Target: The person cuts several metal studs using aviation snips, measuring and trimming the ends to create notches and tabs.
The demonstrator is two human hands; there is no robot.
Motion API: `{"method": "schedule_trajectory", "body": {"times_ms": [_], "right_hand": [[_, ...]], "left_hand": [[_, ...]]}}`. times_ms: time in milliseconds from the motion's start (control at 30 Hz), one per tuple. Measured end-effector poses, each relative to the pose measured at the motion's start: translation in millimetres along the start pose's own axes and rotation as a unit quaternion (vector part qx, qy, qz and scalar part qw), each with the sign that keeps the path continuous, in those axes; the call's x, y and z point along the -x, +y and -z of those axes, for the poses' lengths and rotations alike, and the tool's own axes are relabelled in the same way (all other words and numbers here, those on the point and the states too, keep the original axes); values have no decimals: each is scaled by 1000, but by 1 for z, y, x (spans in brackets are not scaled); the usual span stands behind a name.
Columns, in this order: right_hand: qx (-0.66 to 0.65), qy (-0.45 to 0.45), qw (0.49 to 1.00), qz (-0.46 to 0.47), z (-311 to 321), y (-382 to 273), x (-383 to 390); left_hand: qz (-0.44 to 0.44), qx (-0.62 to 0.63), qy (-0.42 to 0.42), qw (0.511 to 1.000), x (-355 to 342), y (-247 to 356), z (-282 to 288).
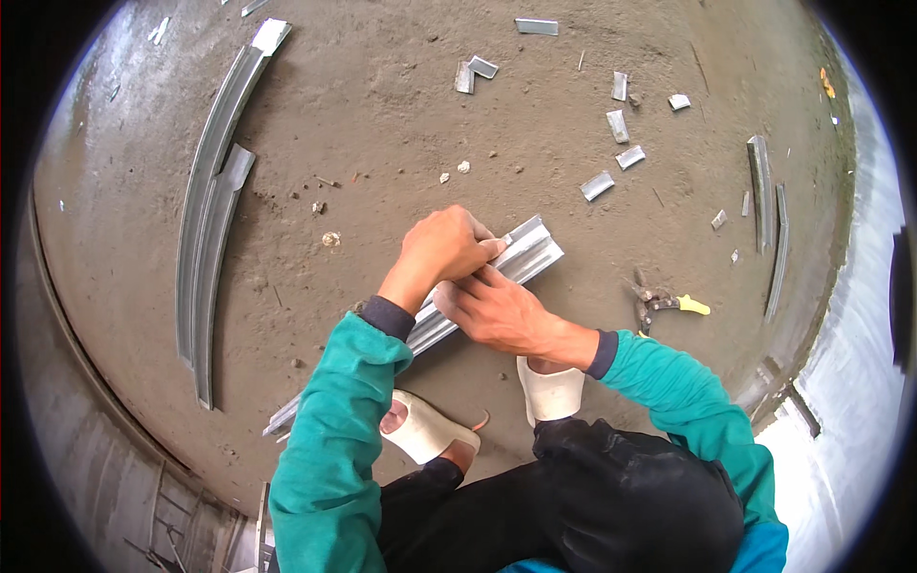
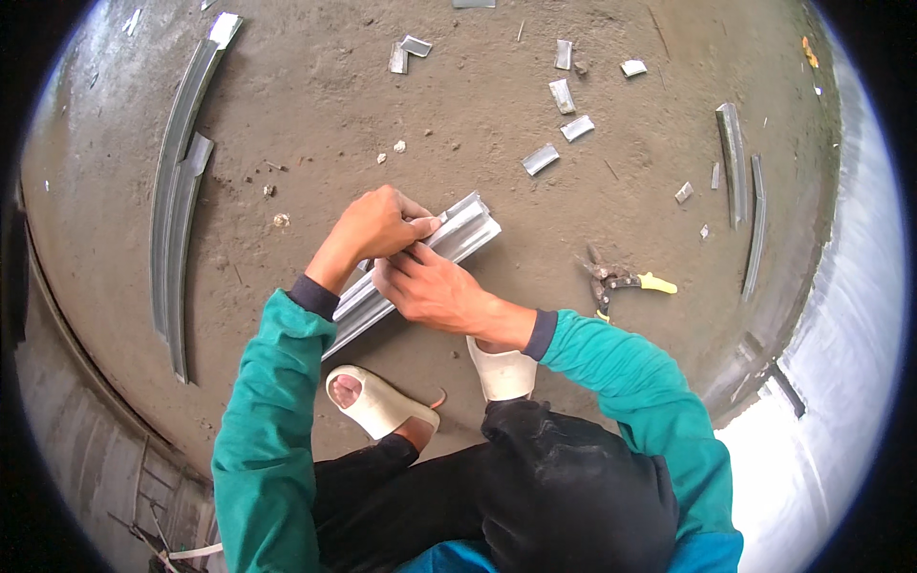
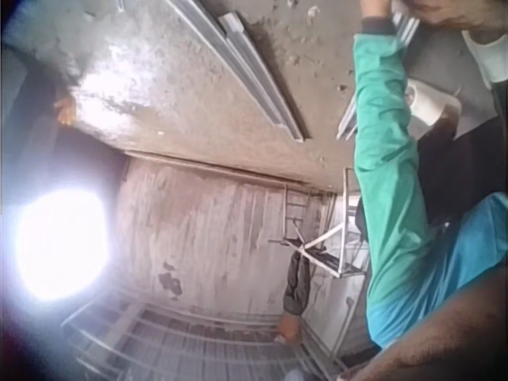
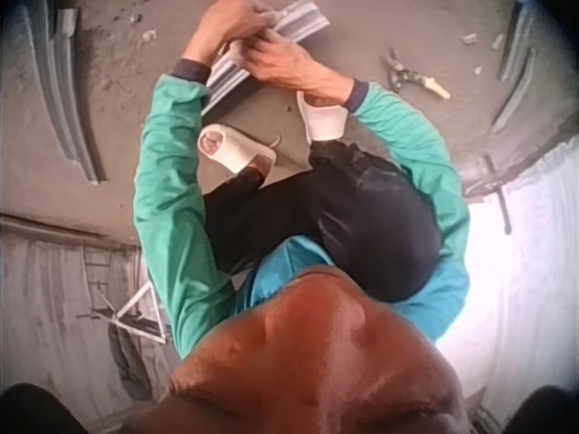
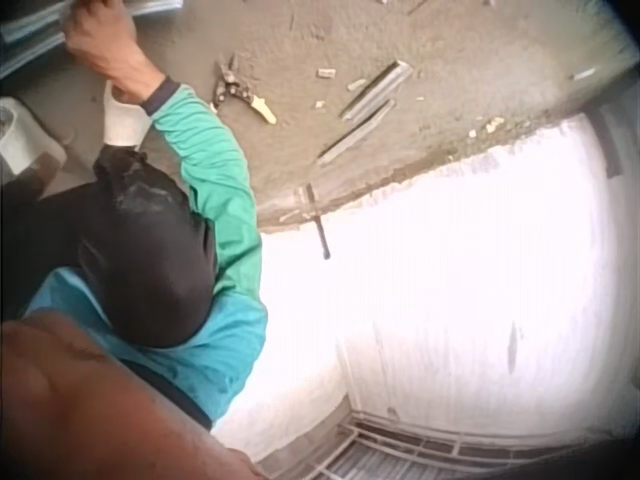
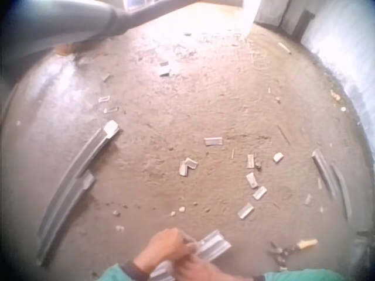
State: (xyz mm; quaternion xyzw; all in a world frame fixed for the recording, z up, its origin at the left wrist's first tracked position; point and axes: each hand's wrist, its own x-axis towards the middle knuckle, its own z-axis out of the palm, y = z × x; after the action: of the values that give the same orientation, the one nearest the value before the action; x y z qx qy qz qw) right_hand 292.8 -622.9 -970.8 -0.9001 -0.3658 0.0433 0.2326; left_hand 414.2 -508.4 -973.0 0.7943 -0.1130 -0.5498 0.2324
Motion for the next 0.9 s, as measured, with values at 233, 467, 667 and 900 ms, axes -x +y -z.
{"method": "schedule_trajectory", "body": {"times_ms": [233,467,667,900], "right_hand": [[-13,43,999,-4,10,-14,10],[9,68,998,9,6,-13,25],[35,70,996,50,11,-9,11],[53,32,996,65,0,-11,16]], "left_hand": [[-14,-4,74,997,11,5,-19],[-73,37,182,980,16,-4,-37],[-82,147,200,965,42,5,-24],[-83,166,95,978,60,14,-21]]}}
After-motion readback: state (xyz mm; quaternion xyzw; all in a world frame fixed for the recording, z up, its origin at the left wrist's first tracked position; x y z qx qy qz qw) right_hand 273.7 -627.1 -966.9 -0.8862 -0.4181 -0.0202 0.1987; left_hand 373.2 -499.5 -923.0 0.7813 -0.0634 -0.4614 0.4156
